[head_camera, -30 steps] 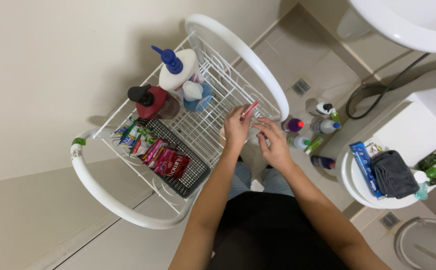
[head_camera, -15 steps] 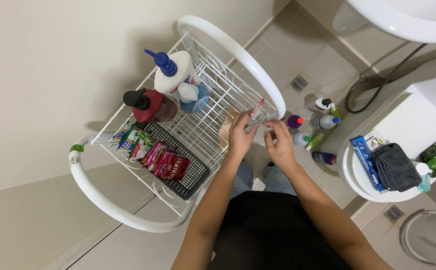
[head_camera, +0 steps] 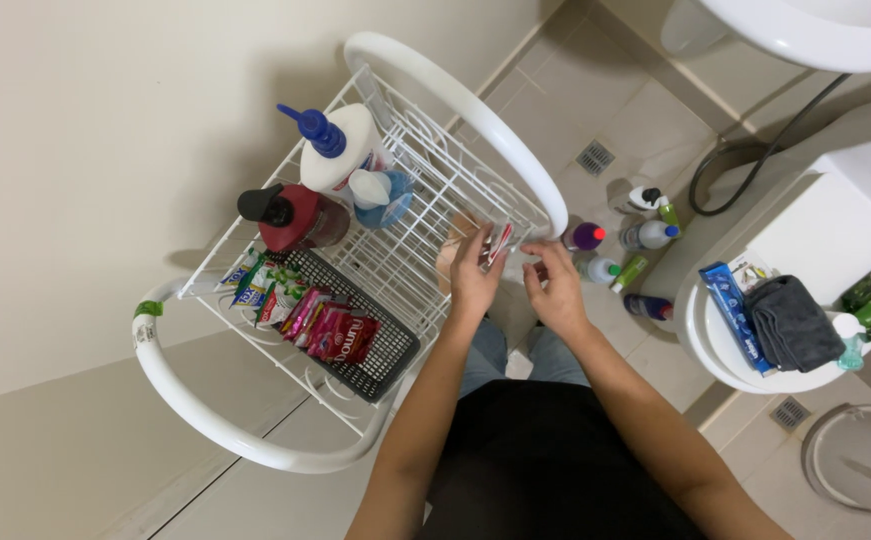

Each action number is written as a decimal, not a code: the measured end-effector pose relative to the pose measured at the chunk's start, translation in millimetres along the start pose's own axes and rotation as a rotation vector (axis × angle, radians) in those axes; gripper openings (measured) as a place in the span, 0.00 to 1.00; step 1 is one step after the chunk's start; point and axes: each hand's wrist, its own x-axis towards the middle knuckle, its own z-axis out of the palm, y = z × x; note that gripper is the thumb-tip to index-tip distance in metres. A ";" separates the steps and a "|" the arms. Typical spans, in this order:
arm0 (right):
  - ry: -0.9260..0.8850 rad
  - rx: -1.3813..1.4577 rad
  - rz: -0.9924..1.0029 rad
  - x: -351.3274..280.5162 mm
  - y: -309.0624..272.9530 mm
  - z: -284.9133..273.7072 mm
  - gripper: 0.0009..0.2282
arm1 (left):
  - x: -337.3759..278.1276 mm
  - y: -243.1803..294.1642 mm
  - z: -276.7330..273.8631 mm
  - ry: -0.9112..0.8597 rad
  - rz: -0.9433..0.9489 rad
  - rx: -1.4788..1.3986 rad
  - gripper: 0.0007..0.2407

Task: The person organizes various bathroom supplies by picking them up from the floor and placing them onto a white wire rack. They handle items such as a toothpaste tube, a blue bottle, a red pump bottle, and a white bottle with a blue cap, arranging them on the rack's shelves.

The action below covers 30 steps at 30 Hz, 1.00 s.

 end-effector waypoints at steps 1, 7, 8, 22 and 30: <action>0.002 0.000 0.004 -1.4 2.2 0.4 0.13 | -0.7 -2.8 -0.1 -0.004 -0.002 0.000 0.21; -0.006 0.000 0.037 -3.8 10.8 -0.7 0.13 | 5.5 -4.0 2.5 0.008 0.039 0.079 0.15; -0.009 0.009 0.042 -3.5 10.1 -1.6 0.13 | 7.3 -0.9 3.3 0.020 0.032 0.044 0.16; -0.022 0.021 0.053 -6.6 15.8 -5.9 0.12 | 0.6 -22.0 4.7 0.022 0.091 0.141 0.26; -0.063 0.027 0.087 -7.7 13.5 -5.9 0.12 | -21.1 -6.1 -5.9 0.086 -0.016 -0.044 0.23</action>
